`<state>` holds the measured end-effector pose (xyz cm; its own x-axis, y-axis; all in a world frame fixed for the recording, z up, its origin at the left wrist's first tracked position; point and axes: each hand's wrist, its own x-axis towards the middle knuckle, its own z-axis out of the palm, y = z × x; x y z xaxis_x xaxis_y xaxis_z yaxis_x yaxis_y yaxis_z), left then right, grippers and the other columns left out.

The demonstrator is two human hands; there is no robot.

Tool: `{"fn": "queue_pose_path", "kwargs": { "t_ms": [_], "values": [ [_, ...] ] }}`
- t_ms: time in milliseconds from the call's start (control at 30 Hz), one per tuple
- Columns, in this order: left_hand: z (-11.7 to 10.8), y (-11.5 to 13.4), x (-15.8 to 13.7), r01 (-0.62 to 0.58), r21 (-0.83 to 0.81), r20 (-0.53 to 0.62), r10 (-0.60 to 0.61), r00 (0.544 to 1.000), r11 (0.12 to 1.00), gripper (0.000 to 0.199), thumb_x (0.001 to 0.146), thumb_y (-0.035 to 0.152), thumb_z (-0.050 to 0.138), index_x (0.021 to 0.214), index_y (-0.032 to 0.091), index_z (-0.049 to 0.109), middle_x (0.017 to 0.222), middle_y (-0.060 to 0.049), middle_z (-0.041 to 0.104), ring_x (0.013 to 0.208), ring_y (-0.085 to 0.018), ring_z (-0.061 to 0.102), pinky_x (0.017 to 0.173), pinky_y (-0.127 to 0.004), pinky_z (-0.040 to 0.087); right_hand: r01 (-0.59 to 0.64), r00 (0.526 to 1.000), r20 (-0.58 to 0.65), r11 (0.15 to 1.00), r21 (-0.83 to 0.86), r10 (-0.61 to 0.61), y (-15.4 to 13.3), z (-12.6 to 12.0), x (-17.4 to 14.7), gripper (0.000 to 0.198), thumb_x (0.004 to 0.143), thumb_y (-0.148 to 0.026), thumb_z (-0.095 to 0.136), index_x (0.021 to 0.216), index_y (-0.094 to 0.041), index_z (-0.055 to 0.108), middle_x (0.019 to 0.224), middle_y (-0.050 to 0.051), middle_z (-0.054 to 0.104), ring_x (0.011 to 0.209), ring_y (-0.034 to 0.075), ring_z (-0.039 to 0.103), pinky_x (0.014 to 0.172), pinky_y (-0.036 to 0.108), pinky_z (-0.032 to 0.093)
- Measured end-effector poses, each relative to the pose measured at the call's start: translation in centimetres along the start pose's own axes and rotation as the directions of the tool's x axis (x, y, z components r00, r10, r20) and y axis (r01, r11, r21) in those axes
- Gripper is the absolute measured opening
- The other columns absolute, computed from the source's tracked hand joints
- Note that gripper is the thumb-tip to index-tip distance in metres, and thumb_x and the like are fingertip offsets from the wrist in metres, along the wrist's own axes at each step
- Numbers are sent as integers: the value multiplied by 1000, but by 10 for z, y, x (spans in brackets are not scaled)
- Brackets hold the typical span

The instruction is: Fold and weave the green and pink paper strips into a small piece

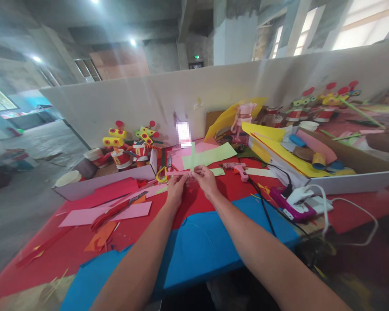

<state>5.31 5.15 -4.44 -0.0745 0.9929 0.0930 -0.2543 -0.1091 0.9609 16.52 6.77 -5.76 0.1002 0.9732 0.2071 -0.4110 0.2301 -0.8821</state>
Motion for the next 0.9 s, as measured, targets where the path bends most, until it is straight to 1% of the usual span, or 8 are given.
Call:
{"fn": "queue_pose_path", "kwargs": {
  "t_ms": [100,200,333,433,567,667,800,900],
  "values": [
    [-1,0,1,-13,68,6,12,1000,998,36,61,44,82,75,13,69,65,-2,66,50,-9,53,51,-22,43,82,997,2,987,-141,-82,-2,-3,0,23,66,-35,73,79,-23,59,72,-2,65,70,16,64,67,28,52],
    [-2,1,0,-33,126,-7,34,999,991,38,60,45,81,75,13,71,65,-3,67,50,-9,53,50,-22,42,116,993,27,969,-218,-113,-2,-4,-1,17,69,-34,72,77,-23,61,75,0,67,72,17,65,68,29,51],
    [-3,0,0,-52,127,-13,54,998,991,36,60,44,81,77,13,72,64,-2,67,49,-10,51,49,-23,41,107,993,65,976,-191,-96,3,-4,0,17,67,-34,72,76,-23,63,76,0,67,73,17,65,70,28,51],
    [-5,-2,1,-59,126,-31,63,998,990,33,61,43,80,74,13,71,61,-2,65,49,-10,50,49,-22,39,112,992,86,976,-189,-97,7,-4,1,18,67,-34,72,77,-22,63,77,0,67,72,16,64,72,28,52],
    [-7,-5,1,-37,161,-68,48,997,986,31,61,42,79,69,13,70,55,0,62,46,-9,46,46,-22,34,123,990,89,971,-208,-106,10,-6,1,19,67,-32,73,79,-22,62,80,1,67,74,15,63,74,28,52],
    [-8,-5,0,-23,194,-87,41,995,981,32,60,43,80,66,13,69,52,1,59,45,-9,45,45,-22,34,116,991,84,975,-191,-102,10,-7,1,24,65,-31,74,83,-21,62,83,1,67,78,15,64,77,29,52],
    [-7,-2,-2,-43,260,-115,76,990,965,29,62,41,78,62,13,69,52,0,60,46,-10,46,47,-23,33,85,995,75,977,-196,-72,9,-9,0,30,61,-32,75,83,-20,60,78,1,66,76,16,64,75,29,52],
    [-7,-3,-1,-70,265,-108,102,989,962,25,62,37,77,64,13,70,55,-2,63,50,-12,50,49,-23,35,57,995,92,977,-207,-39,8,-10,-1,29,60,-34,76,80,-20,59,75,0,66,74,16,64,73,30,53]
  ]
}}
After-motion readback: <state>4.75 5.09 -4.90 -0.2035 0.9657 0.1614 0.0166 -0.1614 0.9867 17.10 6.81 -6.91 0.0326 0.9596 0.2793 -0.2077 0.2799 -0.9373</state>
